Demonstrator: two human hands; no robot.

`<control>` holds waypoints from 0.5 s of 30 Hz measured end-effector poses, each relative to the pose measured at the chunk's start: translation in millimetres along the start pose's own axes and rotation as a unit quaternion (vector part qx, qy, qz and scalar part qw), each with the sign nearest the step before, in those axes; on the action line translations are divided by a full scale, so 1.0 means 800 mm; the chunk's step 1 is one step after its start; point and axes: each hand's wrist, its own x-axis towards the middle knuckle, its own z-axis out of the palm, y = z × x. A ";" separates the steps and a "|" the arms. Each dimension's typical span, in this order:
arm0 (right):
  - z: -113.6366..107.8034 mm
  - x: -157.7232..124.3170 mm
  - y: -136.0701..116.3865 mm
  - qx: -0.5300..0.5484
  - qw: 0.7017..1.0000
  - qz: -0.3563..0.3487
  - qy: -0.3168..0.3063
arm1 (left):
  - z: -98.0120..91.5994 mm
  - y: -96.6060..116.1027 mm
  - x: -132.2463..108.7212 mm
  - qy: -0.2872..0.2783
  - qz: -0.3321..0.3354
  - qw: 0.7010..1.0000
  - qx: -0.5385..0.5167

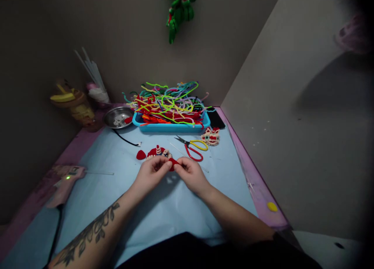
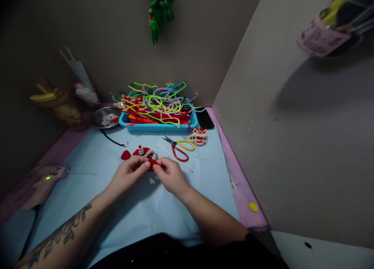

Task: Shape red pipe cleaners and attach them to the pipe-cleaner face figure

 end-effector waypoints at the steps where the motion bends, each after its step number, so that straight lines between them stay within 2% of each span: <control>1: 0.000 -0.001 -0.001 -0.001 1.000 0.000 -0.005 | 0.000 -0.001 -0.001 0.008 0.006 1.000 0.008; 8: 0.007 -0.003 -0.003 0.045 0.998 0.026 -0.029 | 0.000 0.001 -0.006 0.036 0.043 0.995 0.085; 15: 0.005 0.001 -0.001 0.136 0.988 0.058 -0.034 | -0.005 -0.003 0.001 0.020 -0.001 1.000 -0.011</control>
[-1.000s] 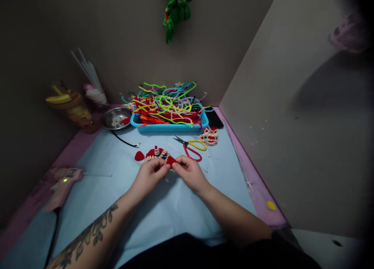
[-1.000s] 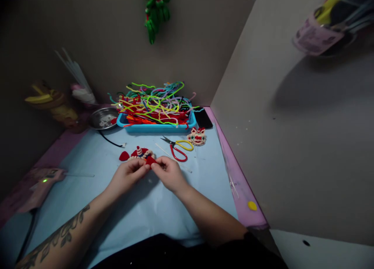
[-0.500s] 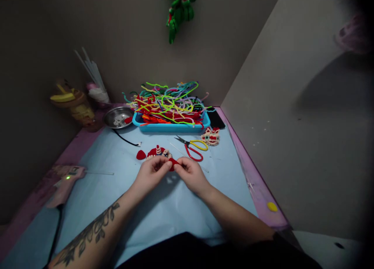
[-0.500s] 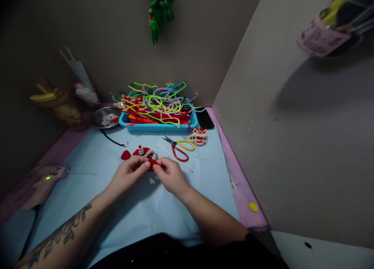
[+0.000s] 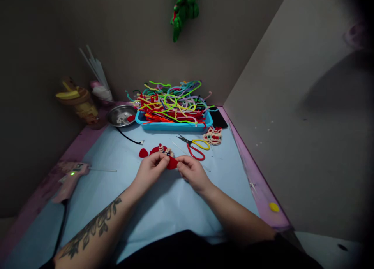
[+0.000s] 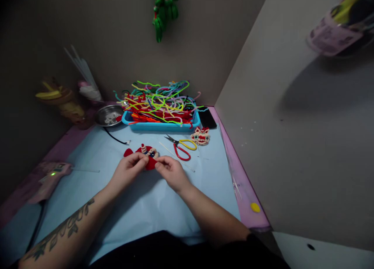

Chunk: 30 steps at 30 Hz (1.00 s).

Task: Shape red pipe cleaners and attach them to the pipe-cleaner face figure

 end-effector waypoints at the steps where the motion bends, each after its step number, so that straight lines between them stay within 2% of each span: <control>1: 0.000 0.000 0.001 -0.002 1.000 -0.009 0.009 | 0.000 -0.001 0.001 -0.003 0.000 1.000 -0.007; 3: -0.002 -0.001 0.002 -0.043 0.997 -0.055 0.045 | 0.002 -0.003 0.001 -0.008 0.005 1.000 -0.009; 5: -0.005 -0.003 0.002 -0.138 0.977 -0.139 0.087 | 0.004 -0.005 0.000 -0.001 0.008 1.000 -0.014; 6: -0.008 -0.005 0.001 -0.198 0.955 -0.196 0.105 | 0.005 -0.006 0.000 0.003 0.005 1.000 -0.025; 8: -0.015 -0.008 -0.001 -0.317 0.885 -0.321 0.118 | 0.006 -0.008 -0.001 -0.004 -0.015 0.998 -0.063; 10: -0.021 -0.011 -0.003 -0.404 0.807 -0.417 0.106 | 0.007 -0.010 -0.001 -0.034 -0.048 0.992 -0.107; 11: -0.023 -0.012 -0.003 -0.431 0.778 -0.447 0.095 | 0.006 -0.010 -0.001 -0.049 -0.061 0.989 -0.128; 12: -0.024 -0.013 -0.003 -0.446 0.761 -0.463 0.084 | 0.005 -0.010 -0.001 -0.056 -0.068 0.985 -0.145; 13: -0.024 -0.013 -0.003 -0.448 0.757 -0.469 0.077 | 0.004 -0.010 -0.001 -0.055 -0.069 0.983 -0.158; 14: -0.023 -0.013 -0.003 -0.436 0.767 -0.464 0.077 | 0.003 -0.009 -0.001 -0.051 -0.064 0.983 -0.164; 16: -0.021 -0.011 -0.002 -0.375 0.825 -0.411 0.096 | 0.001 -0.007 -0.001 -0.035 -0.048 0.987 -0.150; 19: -0.019 -0.004 -0.004 -0.238 0.936 -0.241 0.094 | 0.000 -0.004 -0.003 -0.024 -0.011 0.997 -0.069; 21: -0.018 0.000 -0.006 -0.168 0.975 -0.137 0.043 | 0.000 -0.005 -0.004 -0.031 0.021 0.999 -0.001; 24: -0.016 0.006 -0.006 -0.095 0.995 -0.036 -0.008 | 0.003 -0.007 -0.006 -0.057 0.052 0.996 0.053; 27: -0.012 0.008 -0.002 0.010 0.999 0.034 0.026 | 0.003 -0.007 -0.003 -0.041 0.036 0.998 0.010; 30: -0.008 0.010 0.001 0.097 0.989 0.081 0.074 | 0.003 -0.006 0.001 -0.056 -0.032 0.998 -0.025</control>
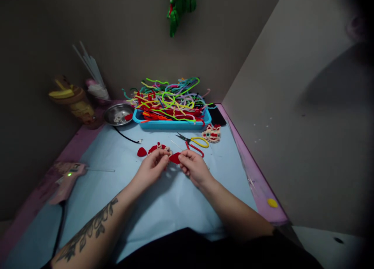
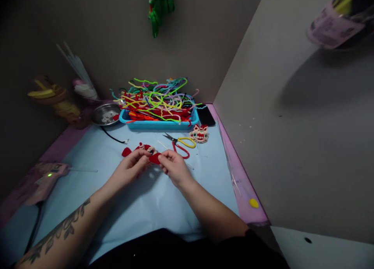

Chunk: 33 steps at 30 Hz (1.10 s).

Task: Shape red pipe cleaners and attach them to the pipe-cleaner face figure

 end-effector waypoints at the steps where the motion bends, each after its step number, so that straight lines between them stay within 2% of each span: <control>1: 0.001 0.000 0.001 0.012 1.000 0.007 0.003 | 0.000 0.000 0.001 -0.012 -0.018 1.000 0.001; 3: 0.004 -0.002 0.000 0.020 1.000 0.009 -0.012 | 0.000 -0.002 0.003 -0.026 -0.030 0.999 0.008; 8: 0.004 -0.006 -0.003 -0.010 0.996 0.037 -0.076 | -0.002 -0.006 0.005 -0.003 -0.008 1.000 0.022; 19: 0.005 -0.006 -0.009 -0.034 0.999 0.012 -0.001 | 0.000 0.001 0.004 -0.031 -0.024 0.999 0.027; 28: 0.013 -0.009 0.002 -0.001 1.000 0.012 -0.007 | 0.001 -0.004 0.002 0.001 -0.043 0.999 -0.007; 33: 0.009 -0.010 -0.001 0.003 0.999 0.017 -0.041 | -0.001 -0.002 0.001 -0.027 -0.077 0.995 -0.062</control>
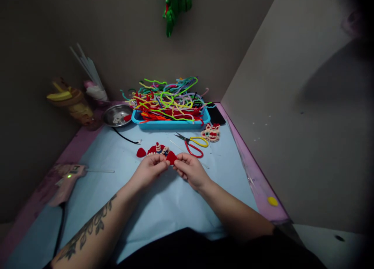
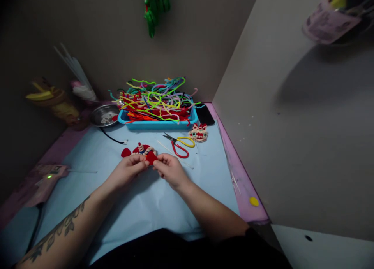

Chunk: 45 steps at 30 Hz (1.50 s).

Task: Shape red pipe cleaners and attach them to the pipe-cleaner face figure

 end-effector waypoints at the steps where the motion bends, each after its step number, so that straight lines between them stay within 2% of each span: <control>1: -0.002 0.000 0.000 -0.004 1.000 0.001 -0.011 | 0.000 0.000 0.000 -0.011 -0.004 1.000 0.000; 3: -0.005 0.001 0.000 -0.018 1.000 0.006 -0.024 | 0.000 0.001 0.000 -0.029 -0.003 1.000 0.005; 6: -0.007 0.003 0.000 -0.034 0.999 0.005 -0.008 | 0.000 0.002 0.000 -0.044 -0.005 0.999 0.004; 10: -0.004 0.004 -0.002 -0.017 1.000 0.002 0.020 | -0.001 0.005 0.000 -0.021 -0.009 0.999 0.025; 17: 0.001 0.005 -0.002 -0.006 1.000 0.009 0.026 | 0.000 0.006 0.002 0.012 0.035 0.997 0.073; 32: 0.002 0.005 -0.002 0.009 1.000 0.023 0.019 | 0.004 0.004 0.003 0.017 0.049 0.996 0.066; 38: -0.007 0.005 -0.008 0.001 0.999 0.027 0.027 | -0.001 -0.007 0.005 0.039 0.003 0.999 0.005; 45: -0.010 0.006 -0.003 -0.047 0.999 0.004 0.005 | 0.003 -0.004 0.003 0.033 -0.007 0.999 -0.014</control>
